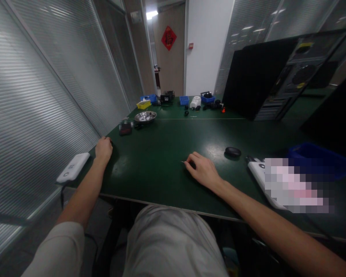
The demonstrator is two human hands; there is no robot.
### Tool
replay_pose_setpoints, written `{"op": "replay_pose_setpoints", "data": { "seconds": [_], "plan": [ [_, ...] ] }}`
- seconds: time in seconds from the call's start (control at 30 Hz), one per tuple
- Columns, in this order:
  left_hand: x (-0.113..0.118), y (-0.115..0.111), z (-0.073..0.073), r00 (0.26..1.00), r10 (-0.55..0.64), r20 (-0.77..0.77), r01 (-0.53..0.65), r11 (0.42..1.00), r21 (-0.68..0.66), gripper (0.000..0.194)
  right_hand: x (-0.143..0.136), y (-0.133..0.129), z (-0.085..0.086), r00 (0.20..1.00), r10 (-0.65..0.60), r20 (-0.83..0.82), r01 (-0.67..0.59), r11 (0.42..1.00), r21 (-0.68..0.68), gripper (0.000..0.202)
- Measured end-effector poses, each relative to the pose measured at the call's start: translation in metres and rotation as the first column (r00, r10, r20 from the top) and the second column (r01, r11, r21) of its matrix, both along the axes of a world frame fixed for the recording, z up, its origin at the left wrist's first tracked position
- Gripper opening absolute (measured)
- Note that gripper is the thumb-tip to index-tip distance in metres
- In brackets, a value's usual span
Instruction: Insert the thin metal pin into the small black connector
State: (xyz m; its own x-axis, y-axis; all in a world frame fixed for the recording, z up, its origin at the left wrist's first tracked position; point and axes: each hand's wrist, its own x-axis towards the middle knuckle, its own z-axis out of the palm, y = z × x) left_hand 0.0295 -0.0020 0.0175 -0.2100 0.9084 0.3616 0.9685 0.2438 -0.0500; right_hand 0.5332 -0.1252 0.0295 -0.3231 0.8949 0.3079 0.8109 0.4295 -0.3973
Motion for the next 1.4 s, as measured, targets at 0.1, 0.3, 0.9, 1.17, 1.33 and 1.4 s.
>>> {"op": "replay_pose_setpoints", "data": {
  "seconds": [0.1, 0.3, 0.9, 1.17, 1.33, 1.4],
  "plan": [
    [0.0, 0.0, -0.001, 1.0, -0.007, -0.014, 0.007, 1.0, 0.003, 0.039, 0.0, 0.0, -0.001, 1.0, -0.005, -0.001, 0.005, 1.0, 0.007, 0.021],
    [-0.004, 0.0, -0.001, 1.0, -0.014, 0.013, 0.014, 1.0, 0.027, 0.038, 0.0, 0.0, 0.0, 1.0, -0.005, -0.008, 0.005, 1.0, 0.009, 0.022],
    [0.056, -0.005, 0.023, 0.864, -0.308, 0.398, 0.261, 0.951, 0.168, 0.022, 0.003, 0.004, -0.002, 1.0, 0.005, -0.018, -0.005, 1.0, -0.006, 0.02],
    [0.25, -0.054, 0.021, 0.236, -0.768, 0.595, 0.881, 0.428, 0.202, 0.019, 0.004, 0.005, -0.004, 0.999, -0.034, -0.001, 0.034, 0.999, 0.015, 0.021],
    [0.278, -0.066, 0.006, 0.146, -0.758, 0.636, 0.914, 0.349, 0.205, 0.016, 0.007, 0.007, -0.006, 0.996, -0.083, 0.029, 0.082, 0.996, 0.026, 0.021],
    [0.275, -0.066, 0.004, 0.147, -0.738, 0.658, 0.907, 0.366, 0.209, 0.019, 0.006, 0.007, -0.006, 0.997, -0.064, 0.04, 0.064, 0.998, 0.022, 0.02]
  ]
}}
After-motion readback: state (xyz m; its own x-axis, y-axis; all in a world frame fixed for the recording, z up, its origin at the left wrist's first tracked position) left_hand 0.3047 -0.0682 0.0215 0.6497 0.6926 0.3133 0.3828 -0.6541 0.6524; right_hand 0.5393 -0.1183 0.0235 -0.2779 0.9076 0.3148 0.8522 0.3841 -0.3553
